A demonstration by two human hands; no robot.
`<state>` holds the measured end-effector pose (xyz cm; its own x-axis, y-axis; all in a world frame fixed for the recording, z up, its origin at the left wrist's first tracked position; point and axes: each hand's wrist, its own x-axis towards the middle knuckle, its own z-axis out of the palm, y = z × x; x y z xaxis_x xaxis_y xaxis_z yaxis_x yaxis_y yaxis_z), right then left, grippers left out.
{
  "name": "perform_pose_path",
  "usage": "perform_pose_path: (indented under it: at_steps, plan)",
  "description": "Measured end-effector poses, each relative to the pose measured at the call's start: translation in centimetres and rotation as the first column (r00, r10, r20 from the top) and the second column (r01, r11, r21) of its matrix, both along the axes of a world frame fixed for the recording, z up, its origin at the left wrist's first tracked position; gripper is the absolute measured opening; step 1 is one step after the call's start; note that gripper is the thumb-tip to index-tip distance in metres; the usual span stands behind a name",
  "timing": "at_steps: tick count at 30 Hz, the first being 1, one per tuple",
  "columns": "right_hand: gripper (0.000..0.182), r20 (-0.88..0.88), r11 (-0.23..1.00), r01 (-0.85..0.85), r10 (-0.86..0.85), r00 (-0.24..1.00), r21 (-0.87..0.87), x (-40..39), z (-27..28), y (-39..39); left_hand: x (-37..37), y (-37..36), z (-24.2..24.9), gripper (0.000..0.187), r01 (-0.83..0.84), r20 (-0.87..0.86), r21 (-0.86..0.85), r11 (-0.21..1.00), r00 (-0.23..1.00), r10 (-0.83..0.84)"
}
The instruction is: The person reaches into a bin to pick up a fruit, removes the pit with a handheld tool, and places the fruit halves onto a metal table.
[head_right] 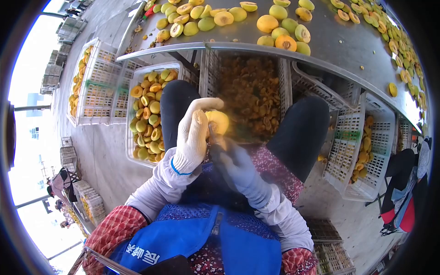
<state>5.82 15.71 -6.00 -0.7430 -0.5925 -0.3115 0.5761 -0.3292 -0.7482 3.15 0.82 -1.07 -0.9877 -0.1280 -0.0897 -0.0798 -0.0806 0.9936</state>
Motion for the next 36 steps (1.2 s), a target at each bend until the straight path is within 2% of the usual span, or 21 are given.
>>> perform_pose_path:
  at_steps: [1,2,4,7,10,11,13,14,17,18,19,21,22,25,28,31,34,36]
  plan:
    - [0.042,-0.124,0.999,-0.032,0.037,0.992,0.038,-0.4,0.5,0.3,0.0,-0.3,0.2,0.054,0.056,0.053,-0.02,0.998,0.997,-0.055]
    - [0.041,-0.194,0.995,-0.041,0.059,0.979,0.094,-0.8,1.2,0.5,-0.2,-0.1,1.0,0.046,0.039,0.12,0.082,0.996,0.992,-0.049]
    - [0.039,-0.325,0.977,-0.047,0.114,0.939,0.206,-1.2,2.2,0.9,-0.4,-0.5,1.2,0.043,0.112,0.181,0.002,0.994,0.977,-0.11]
    - [0.045,-0.577,0.939,-0.045,0.247,0.778,0.34,-0.8,1.0,1.7,-0.8,-0.7,1.5,0.039,0.193,0.274,-0.074,0.978,0.947,-0.166]
    - [0.047,-0.204,0.907,-0.305,0.37,0.906,0.291,-1.2,1.5,2.0,-1.0,-1.0,1.5,0.04,0.286,0.358,-0.081,0.955,0.902,-0.24]
    - [0.044,-0.132,0.951,-0.259,0.282,0.95,0.168,-0.7,1.1,1.9,-1.1,-1.2,1.5,0.04,0.321,0.381,-0.075,0.944,0.884,-0.27]
    - [0.041,0.053,0.99,-0.125,0.128,0.99,-0.07,0.7,0.3,1.7,-1.3,-1.1,2.2,0.041,0.31,0.442,0.051,0.949,0.846,-0.3]
    - [0.04,0.11,0.986,-0.119,0.132,0.985,-0.12,0.7,0.4,1.5,-1.4,-1.0,2.4,0.043,0.3,0.466,0.114,0.947,0.826,-0.318]
    - [0.042,0.29,0.973,-0.087,0.148,0.946,-0.215,-0.3,2.6,0.7,-0.6,0.0,0.8,0.054,0.165,0.064,0.168,0.972,0.982,-0.177]
    - [0.042,0.362,0.973,-0.082,0.157,0.919,-0.214,-0.6,3.4,0.5,-0.5,0.4,0.2,0.065,0.138,-0.035,0.17,0.976,0.99,-0.134]
    - [0.043,0.433,0.974,-0.077,0.165,0.886,-0.213,-0.7,3.8,0.4,-0.3,0.4,0.0,0.059,0.122,-0.043,0.133,0.984,0.992,-0.117]
    - [0.043,0.314,0.977,-0.113,0.166,0.935,-0.179,-0.5,3.6,0.5,0.0,0.4,-0.2,0.046,0.088,-0.06,0.062,0.994,0.995,-0.084]
    - [0.042,0.253,0.978,-0.131,0.169,0.952,-0.16,-0.3,3.4,0.5,-0.2,0.2,-0.2,0.055,0.114,0.02,0.009,0.993,0.993,-0.114]
    - [0.044,0.162,0.97,-0.144,0.177,0.971,-0.196,0.4,1.2,0.5,-0.8,-0.2,1.2,0.048,0.221,0.186,0.054,0.974,0.956,-0.228]
    - [0.043,0.493,0.941,-0.126,0.274,0.826,-0.313,0.4,2.3,1.1,-1.0,0.0,1.4,0.047,0.209,0.243,0.11,0.972,0.942,-0.23]
    - [0.044,0.376,0.85,-0.187,0.402,0.835,-0.493,0.2,1.7,1.3,-1.1,0.0,1.3,0.05,0.19,0.265,0.163,0.968,0.937,-0.229]
    - [0.046,0.32,0.66,-0.156,0.54,0.778,-0.735,-0.4,0.4,1.1,-1.1,0.1,1.1,0.054,0.162,0.27,0.267,0.95,0.934,-0.235]
    - [0.049,0.291,0.663,-0.17,0.526,0.799,-0.729,-0.3,0.1,1.7,-1.3,0.2,0.7,0.057,0.084,0.291,0.332,0.94,0.938,-0.186]
